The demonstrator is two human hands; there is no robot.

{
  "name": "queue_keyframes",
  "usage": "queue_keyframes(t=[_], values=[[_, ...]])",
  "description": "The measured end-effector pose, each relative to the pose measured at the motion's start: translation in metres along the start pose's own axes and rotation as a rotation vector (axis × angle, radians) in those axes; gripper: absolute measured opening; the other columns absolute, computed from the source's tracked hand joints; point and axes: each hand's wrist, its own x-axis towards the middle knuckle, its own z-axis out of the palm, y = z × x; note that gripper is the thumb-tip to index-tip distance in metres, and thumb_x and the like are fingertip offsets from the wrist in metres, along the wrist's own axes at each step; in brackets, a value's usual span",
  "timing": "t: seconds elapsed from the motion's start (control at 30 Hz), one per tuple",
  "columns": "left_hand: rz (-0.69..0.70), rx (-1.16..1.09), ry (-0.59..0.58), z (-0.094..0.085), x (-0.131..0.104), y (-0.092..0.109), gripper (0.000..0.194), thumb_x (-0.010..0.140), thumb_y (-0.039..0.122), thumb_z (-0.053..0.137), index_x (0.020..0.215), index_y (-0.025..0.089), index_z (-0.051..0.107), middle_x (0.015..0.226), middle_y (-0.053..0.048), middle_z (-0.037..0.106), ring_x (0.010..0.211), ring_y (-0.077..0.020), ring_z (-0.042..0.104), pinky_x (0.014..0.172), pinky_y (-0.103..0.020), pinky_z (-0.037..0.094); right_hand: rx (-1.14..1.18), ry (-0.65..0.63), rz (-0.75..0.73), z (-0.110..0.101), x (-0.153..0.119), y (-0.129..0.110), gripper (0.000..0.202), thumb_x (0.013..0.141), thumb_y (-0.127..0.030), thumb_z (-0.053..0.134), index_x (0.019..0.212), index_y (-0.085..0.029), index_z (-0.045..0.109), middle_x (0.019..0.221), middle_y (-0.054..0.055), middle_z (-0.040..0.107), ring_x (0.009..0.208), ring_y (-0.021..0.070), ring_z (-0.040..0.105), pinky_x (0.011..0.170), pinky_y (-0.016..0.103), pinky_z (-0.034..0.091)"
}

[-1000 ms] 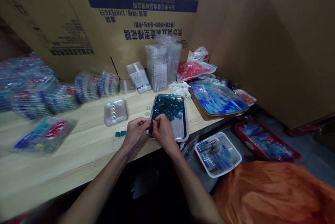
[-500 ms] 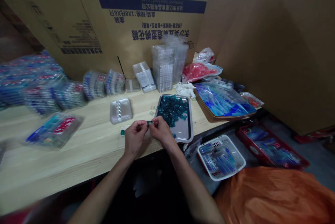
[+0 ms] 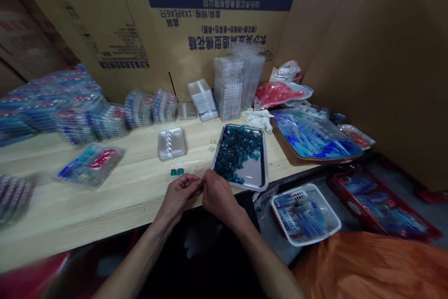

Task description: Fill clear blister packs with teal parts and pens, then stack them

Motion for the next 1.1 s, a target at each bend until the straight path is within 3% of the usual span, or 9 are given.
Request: queue_keyframes(t=[0.1,0.23,0.3,0.53,0.67,0.77,0.87,0.97,1.1], values=[[0.054,0.06,0.018,-0.026,0.008,0.009,0.035,0.056,0.036,0.087,0.08,0.017,0.07,0.072,-0.003,0.071,0.067,-0.0141,0.065,0.066,-0.025,0.051,0.063,-0.006,-0.04,-0.005,-0.004,0.007,0.018,0.088,-0.013,0.042,0.096,-0.019,0.056,0.084,0.005,0.066,0.076,0.0176,0.063,0.068,0.026,0.042],[0.364,0.419,0.161,-0.062,0.042,0.024,0.025,0.061,0.033,0.081,0.081,0.019,0.076,0.074,-0.003,0.073,0.066,-0.0166,0.064,0.066,-0.027,0.049,-0.023,0.126,0.039,-0.024,-0.001,0.038,0.022,0.087,-0.016,0.042,0.101,-0.018,0.059,0.093,0.008,0.069,0.084,0.0207,0.065,0.075,0.03,0.045],[0.486,0.653,0.138,-0.071,0.057,0.028,0.014,0.067,0.03,0.074,0.078,0.021,0.077,0.074,-0.004,0.073,0.067,-0.0183,0.064,0.067,-0.028,0.049,-0.077,0.165,0.069,-0.035,0.0,0.053,0.022,0.088,-0.017,0.041,0.097,-0.018,0.061,0.092,0.009,0.069,0.083,0.0212,0.065,0.077,0.032,0.045],[0.623,1.138,-0.219,-0.068,0.08,0.019,0.017,0.078,0.024,0.061,0.08,0.025,0.078,0.083,-0.007,0.076,0.077,-0.0221,0.067,0.077,-0.032,0.048,-0.167,0.235,0.191,-0.067,-0.004,0.084,0.022,0.086,-0.019,0.044,0.092,-0.02,0.065,0.082,0.005,0.069,0.073,0.0192,0.062,0.072,0.03,0.044],[0.658,1.177,-0.251,-0.072,0.089,0.011,0.018,0.08,0.028,0.059,0.079,0.026,0.077,0.084,-0.006,0.077,0.082,-0.0241,0.068,0.081,-0.034,0.049,-0.269,0.18,0.254,-0.08,-0.011,0.095,0.023,0.086,-0.014,0.044,0.094,-0.02,0.065,0.086,0.005,0.069,0.076,0.0191,0.062,0.072,0.029,0.043],[0.68,1.193,-0.206,-0.074,0.091,0.01,0.02,0.079,0.031,0.061,0.089,0.027,0.078,0.089,-0.007,0.077,0.085,-0.0258,0.068,0.082,-0.036,0.05,-0.354,-0.004,0.23,-0.075,-0.018,0.096,0.019,0.084,-0.013,0.051,0.095,-0.02,0.064,0.09,0.007,0.068,0.079,0.0191,0.062,0.073,0.028,0.041],[0.73,1.152,-0.095,-0.064,0.08,0.012,0.03,0.078,0.033,0.064,0.103,0.025,0.076,0.099,-0.01,0.076,0.092,-0.029,0.067,0.088,-0.041,0.048,-0.397,-0.115,0.198,-0.063,-0.021,0.093,0.022,0.079,-0.015,0.061,0.1,-0.021,0.063,0.092,0.008,0.067,0.083,0.0207,0.062,0.073,0.028,0.04],[0.743,0.98,-0.006,-0.036,0.057,0.012,0.026,0.082,0.035,0.062,0.1,0.023,0.076,0.103,-0.01,0.075,0.099,-0.029,0.065,0.093,-0.042,0.046,-0.349,-0.082,0.245,-0.057,-0.016,0.092,0.017,0.082,-0.011,0.055,0.095,-0.019,0.062,0.086,0.007,0.067,0.08,0.0201,0.062,0.073,0.028,0.04],[0.42,0.556,-0.091,0.016,0.027,0.005,0.025,0.082,0.04,0.065,0.094,0.022,0.076,0.091,-0.008,0.075,0.078,-0.022,0.068,0.074,-0.032,0.052,-0.065,0.038,0.285,-0.059,-0.003,0.084,0.019,0.09,-0.018,0.043,0.097,-0.018,0.061,0.078,0.004,0.066,0.071,0.0176,0.061,0.068,0.027,0.042]])
